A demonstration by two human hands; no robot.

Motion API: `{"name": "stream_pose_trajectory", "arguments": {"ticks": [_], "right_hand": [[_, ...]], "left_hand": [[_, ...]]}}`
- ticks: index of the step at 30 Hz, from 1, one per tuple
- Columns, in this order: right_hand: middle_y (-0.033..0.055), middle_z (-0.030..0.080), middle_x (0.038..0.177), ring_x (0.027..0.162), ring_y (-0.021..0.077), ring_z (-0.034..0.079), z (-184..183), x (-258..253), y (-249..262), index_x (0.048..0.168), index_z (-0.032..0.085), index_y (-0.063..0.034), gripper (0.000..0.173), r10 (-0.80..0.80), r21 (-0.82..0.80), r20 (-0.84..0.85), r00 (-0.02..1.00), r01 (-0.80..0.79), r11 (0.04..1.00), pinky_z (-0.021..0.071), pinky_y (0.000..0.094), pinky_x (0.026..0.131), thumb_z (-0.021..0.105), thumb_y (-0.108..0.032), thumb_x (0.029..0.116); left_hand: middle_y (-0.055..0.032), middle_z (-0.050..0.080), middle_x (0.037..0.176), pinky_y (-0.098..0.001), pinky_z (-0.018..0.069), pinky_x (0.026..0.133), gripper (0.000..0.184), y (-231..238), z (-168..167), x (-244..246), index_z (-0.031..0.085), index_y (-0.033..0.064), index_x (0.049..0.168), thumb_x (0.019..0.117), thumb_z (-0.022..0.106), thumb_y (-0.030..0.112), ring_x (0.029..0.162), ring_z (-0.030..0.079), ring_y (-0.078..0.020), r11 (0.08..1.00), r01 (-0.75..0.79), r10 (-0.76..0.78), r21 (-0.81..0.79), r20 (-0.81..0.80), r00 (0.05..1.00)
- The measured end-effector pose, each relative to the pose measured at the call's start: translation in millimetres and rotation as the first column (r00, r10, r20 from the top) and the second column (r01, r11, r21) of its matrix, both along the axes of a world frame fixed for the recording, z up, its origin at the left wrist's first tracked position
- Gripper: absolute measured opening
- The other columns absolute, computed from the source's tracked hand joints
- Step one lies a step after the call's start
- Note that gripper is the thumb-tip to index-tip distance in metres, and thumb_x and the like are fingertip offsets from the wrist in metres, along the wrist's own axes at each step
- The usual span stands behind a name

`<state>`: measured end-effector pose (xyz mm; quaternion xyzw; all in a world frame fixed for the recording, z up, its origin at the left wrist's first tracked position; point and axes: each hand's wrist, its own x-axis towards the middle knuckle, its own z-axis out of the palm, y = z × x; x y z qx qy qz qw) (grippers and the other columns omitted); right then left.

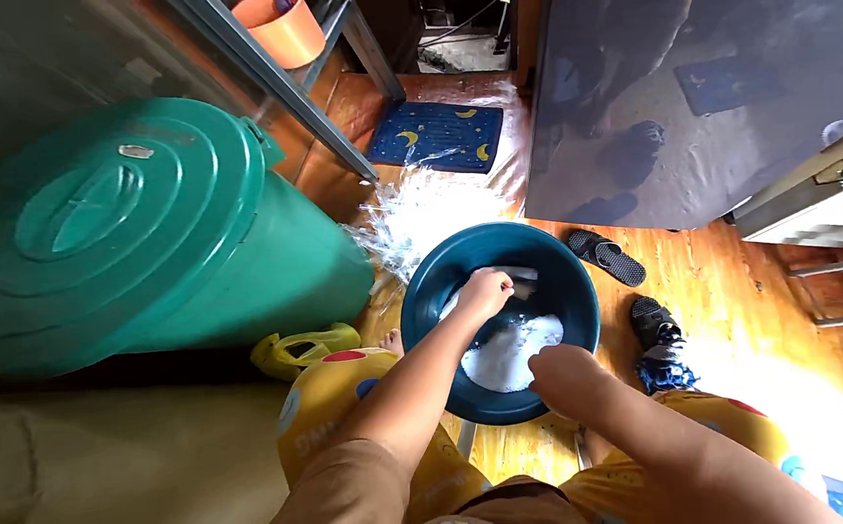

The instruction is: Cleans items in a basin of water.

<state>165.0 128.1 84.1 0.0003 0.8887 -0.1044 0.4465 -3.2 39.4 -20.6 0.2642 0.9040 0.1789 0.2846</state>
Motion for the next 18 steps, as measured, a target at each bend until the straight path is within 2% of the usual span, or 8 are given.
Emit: {"name": "stream_pose_trajectory", "arguments": {"ticks": [6, 11, 14, 18], "right_hand": [[0.0248, 0.064, 0.123, 0.116, 0.0448, 0.063, 8, -3, 16, 0.122, 0.063, 0.0028, 0.037, -0.014, -0.017, -0.029, 0.999, 0.014, 1.000, 0.0537, 0.0632, 0.086, 0.057, -0.029, 0.1049], [0.0246, 0.063, 0.124, 0.117, 0.0446, 0.062, 19, -5, 27, 0.125, 0.061, 0.0018, 0.037, -0.024, -0.045, -0.053, 0.998, 0.022, 0.999, 0.0534, 0.0621, 0.088, 0.060, -0.029, 0.1040], [0.0243, 0.062, 0.125, 0.119, 0.0446, 0.060, 24, -5, 29, 0.126, 0.060, 0.0012, 0.037, -0.036, -0.066, -0.075, 0.997, 0.031, 0.997, 0.0527, 0.0617, 0.090, 0.060, -0.029, 0.1039], [0.0246, 0.062, 0.126, 0.120, 0.0446, 0.060, 19, -2, 30, 0.129, 0.059, 0.0010, 0.038, -0.016, -0.066, -0.063, 0.998, 0.012, 0.998, 0.0531, 0.0618, 0.088, 0.062, -0.027, 0.1027]], "left_hand": [[-0.0145, 0.066, 0.133, -0.0537, 0.0426, 0.114, 0.030, 16, -35, -15, 0.073, 0.0094, 0.122, 0.1007, 0.064, 0.028, 0.132, 0.057, -0.0330, 0.993, 0.082, -0.085, -0.080, -0.033, 0.996], [-0.0200, 0.065, 0.134, -0.0640, 0.0473, 0.105, 0.037, 48, -34, -13, 0.068, 0.0054, 0.127, 0.0964, 0.068, 0.026, 0.130, 0.059, -0.0399, 0.954, 0.082, -0.076, -0.288, 0.033, 0.997], [-0.0204, 0.066, 0.131, -0.0647, 0.0467, 0.106, 0.035, 52, -35, -13, 0.068, 0.0050, 0.126, 0.0974, 0.066, 0.026, 0.128, 0.060, -0.0398, 0.951, 0.068, -0.046, -0.301, 0.082, 0.996], [-0.0204, 0.068, 0.126, -0.0641, 0.0467, 0.105, 0.036, 47, -36, -23, 0.070, 0.0051, 0.122, 0.0941, 0.072, 0.028, 0.125, 0.062, -0.0389, 0.965, 0.053, -0.021, -0.255, 0.125, 0.992]]}}
